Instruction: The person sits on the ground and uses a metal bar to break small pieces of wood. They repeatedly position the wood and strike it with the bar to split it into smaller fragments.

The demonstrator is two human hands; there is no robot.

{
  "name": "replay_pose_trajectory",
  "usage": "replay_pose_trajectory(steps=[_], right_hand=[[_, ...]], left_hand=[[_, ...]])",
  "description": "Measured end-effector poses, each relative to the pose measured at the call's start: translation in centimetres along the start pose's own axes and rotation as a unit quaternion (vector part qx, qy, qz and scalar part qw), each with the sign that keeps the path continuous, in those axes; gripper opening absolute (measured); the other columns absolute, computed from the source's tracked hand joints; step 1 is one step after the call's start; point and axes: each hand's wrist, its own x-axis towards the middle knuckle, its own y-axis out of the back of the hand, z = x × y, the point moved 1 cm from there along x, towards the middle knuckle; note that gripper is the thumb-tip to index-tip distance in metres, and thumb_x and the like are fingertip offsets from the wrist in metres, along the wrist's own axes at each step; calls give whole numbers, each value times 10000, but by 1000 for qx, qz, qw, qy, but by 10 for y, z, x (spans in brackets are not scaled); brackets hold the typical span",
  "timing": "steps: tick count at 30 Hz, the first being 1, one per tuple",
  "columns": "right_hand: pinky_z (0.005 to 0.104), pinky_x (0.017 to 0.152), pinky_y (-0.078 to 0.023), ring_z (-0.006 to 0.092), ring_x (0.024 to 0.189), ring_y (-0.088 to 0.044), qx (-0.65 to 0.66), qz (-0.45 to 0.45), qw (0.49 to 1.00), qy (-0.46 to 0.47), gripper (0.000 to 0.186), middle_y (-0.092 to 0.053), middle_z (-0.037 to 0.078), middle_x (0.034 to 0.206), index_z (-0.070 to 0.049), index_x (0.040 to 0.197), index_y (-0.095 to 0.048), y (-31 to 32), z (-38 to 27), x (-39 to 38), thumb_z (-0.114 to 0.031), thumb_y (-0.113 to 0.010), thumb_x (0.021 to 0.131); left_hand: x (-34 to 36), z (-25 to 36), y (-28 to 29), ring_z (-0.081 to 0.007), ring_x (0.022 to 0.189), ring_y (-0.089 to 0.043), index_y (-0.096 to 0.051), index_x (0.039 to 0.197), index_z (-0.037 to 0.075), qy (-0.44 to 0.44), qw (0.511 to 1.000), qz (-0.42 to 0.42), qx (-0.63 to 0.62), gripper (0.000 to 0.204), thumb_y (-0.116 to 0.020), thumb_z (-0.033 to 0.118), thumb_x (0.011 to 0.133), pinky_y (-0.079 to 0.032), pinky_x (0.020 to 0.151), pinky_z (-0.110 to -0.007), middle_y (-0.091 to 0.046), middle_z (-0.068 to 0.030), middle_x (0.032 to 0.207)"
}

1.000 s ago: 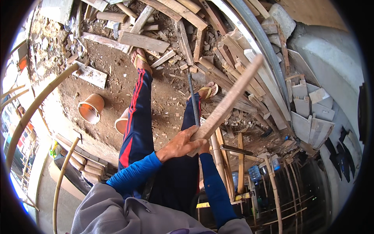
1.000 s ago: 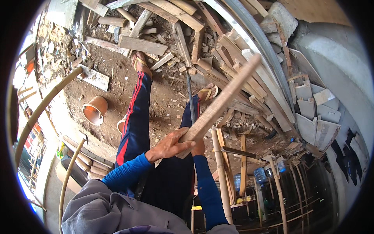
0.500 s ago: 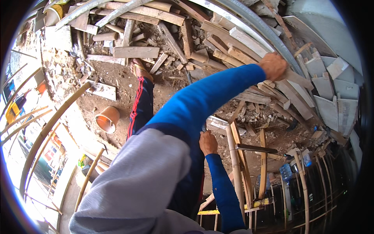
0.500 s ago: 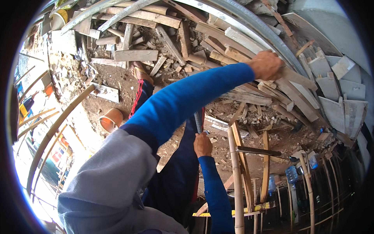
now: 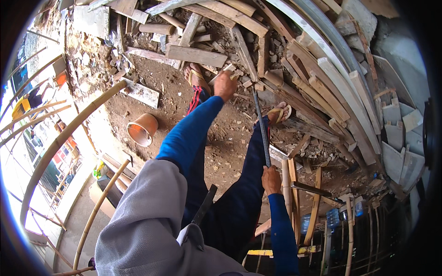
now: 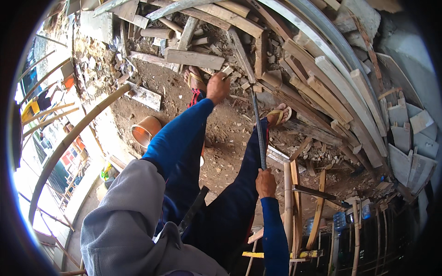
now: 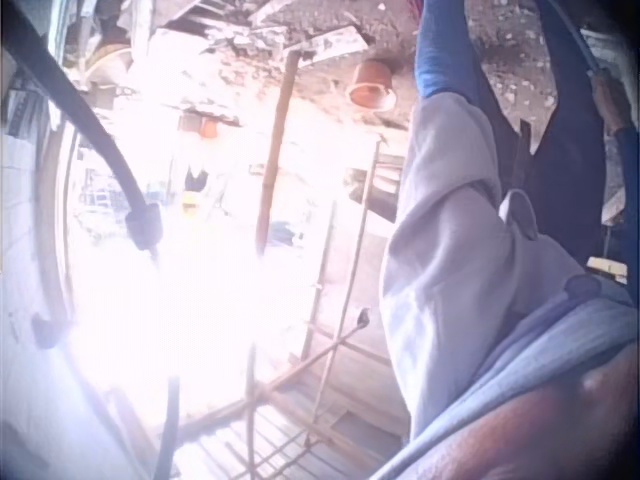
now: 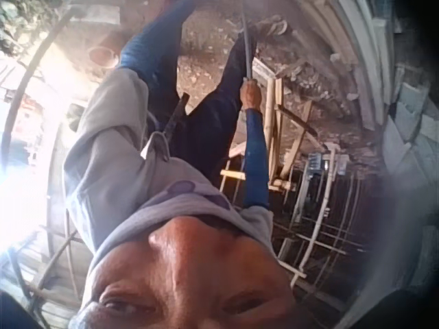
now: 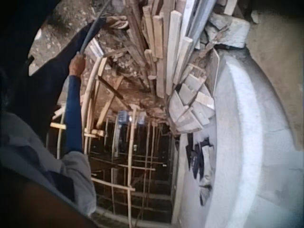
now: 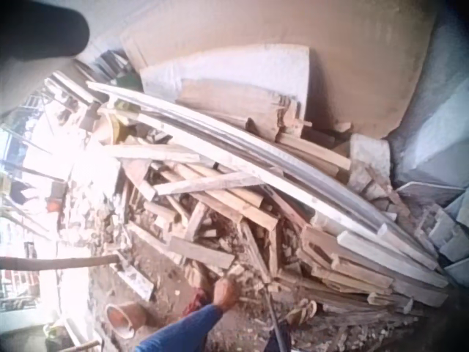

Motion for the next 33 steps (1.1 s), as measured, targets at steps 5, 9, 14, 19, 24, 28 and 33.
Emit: replay_pose_trajectory(steps=[5, 9, 14, 19, 24, 28, 33], right_hand=[[567, 705, -581, 518, 839, -717, -33, -67, 996, -52, 391, -707, 347, 841, 77, 986, -576, 22, -48, 1, -303, -557, 1076], [569, 694, -563, 529, 844, -708, -61, -73, 993, -66, 406, -695, 370, 858, 94, 997, -572, 13, -76, -4, -301, -545, 1084], [583, 730, -557, 561, 847, -692, -102, -82, 988, -83, 439, -682, 392, 854, 118, 1012, -574, 15, -123, -6, -310, -517, 1092], [588, 767, -555, 567, 876, -690, -96, -91, 984, -121, 463, -684, 402, 894, 132, 1042, -576, -2, -137, -6, -324, -513, 1092], [599, 843, -543, 558, 953, -687, -96, -81, 977, -170, 450, -691, 400, 980, 121, 1068, -575, -12, -160, -10, -324, -514, 1090], [610, 890, -532, 557, 998, -680, -111, -87, 974, -178, 442, -692, 396, 1038, 109, 1100, -575, -14, -176, -9, -327, -504, 1094], [617, 863, -542, 570, 960, -682, -122, -77, 975, -168, 447, -692, 401, 1005, 97, 1106, -571, -33, -160, -12, -342, -486, 1101]], left_hand=[[48, -170, 91, -450, 1357, -487, -545, 1424, 53, 75, 972, 63, 214, 585, -685, 324, 925, -424, 1077, -580, -508, -239, 1460], [115, -200, 149, -453, 1593, -208, -314, 1639, 90, 16, 953, 37, 299, 810, -670, 170, 916, -222, 1268, -594, -191, -271, 1722], [155, -257, 155, -387, 1013, -708, -548, 1340, 106, 9, 968, -56, 246, 408, -572, 76, 934, -530, 879, -561, -729, -198, 1048], [92, -204, 168, -363, 712, -707, -536, 1131, 121, -97, 978, -176, 62, 230, -686, 171, 965, -584, 593, -494, -680, -128, 836], [15, -103, 185, -351, 724, -731, -630, 1255, 165, -131, 956, -200, -172, 380, -778, 227, 910, -602, 660, -478, -710, -153, 791], [4, 7, 150, -358, 780, -747, -627, 1383, 109, -160, 895, -336, -246, 516, -744, 355, 944, -616, 732, -479, -760, -179, 947], [7, 92, 119, -389, 1139, -695, -535, 1482, 54, -294, 808, -251, -445, 642, -619, 500, 1028, -548, 1039, -519, -661, -262, 1327]])
